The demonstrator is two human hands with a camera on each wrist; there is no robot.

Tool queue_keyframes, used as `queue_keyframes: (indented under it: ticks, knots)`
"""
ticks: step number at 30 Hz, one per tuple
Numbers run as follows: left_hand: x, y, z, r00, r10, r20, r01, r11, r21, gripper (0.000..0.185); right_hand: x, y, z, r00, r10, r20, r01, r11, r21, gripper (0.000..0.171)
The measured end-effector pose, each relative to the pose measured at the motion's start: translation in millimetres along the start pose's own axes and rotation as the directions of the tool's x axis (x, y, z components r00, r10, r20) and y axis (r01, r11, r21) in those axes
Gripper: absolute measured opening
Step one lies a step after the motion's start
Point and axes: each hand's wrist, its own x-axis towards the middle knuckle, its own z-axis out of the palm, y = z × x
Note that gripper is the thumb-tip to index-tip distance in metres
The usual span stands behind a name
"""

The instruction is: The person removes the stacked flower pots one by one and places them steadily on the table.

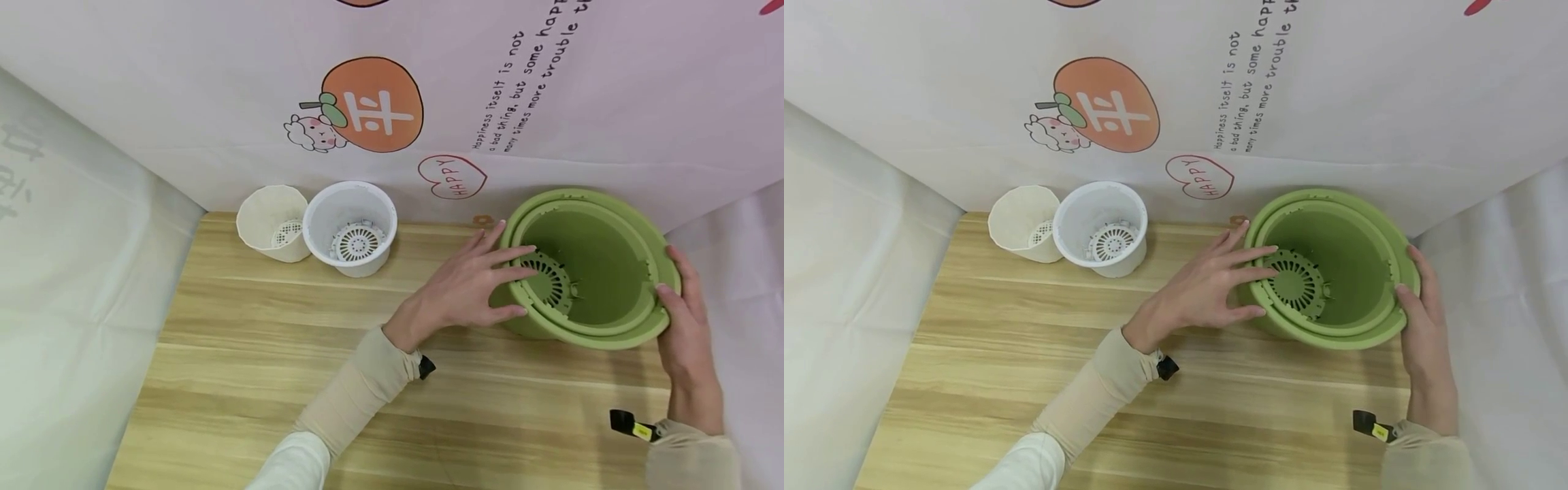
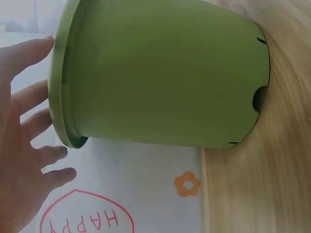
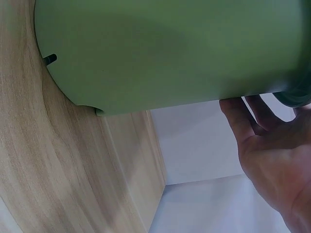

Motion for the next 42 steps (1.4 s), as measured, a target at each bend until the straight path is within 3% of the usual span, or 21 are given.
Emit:
queue_keyframes:
  ticks: [11, 16, 26, 42]
  knots:
    - [6.2, 4.5, -0.4, 0.997, -0.041, 0.071, 0.043, 0.999, -0.016, 0.064, 0, 3, 2, 1.000, -0.012, -0.013, 0.013, 0.999, 0.036, 0.052]
    - [8.3, 7.7, -0.2, 0.997, -0.046, 0.065, 0.047, 0.999, -0.013, 0.066, -1, 4, 3, 0.999, -0.010, -0.040, 0.011, 0.999, 0.035, 0.052]
    - [14.5, 11.4, 1.5, 0.994, -0.080, 0.080, 0.079, 0.997, 0.018, 0.064, 1, 6, 6, 0.999, -0.033, -0.011, 0.034, 0.987, 0.155, 0.051]
    - [17.7, 12.7, 3.6, 0.996, -0.032, 0.078, 0.025, 0.996, 0.091, 0.070, 0, 7, 7, 0.998, -0.035, -0.053, 0.039, 0.996, 0.079, 0.050]
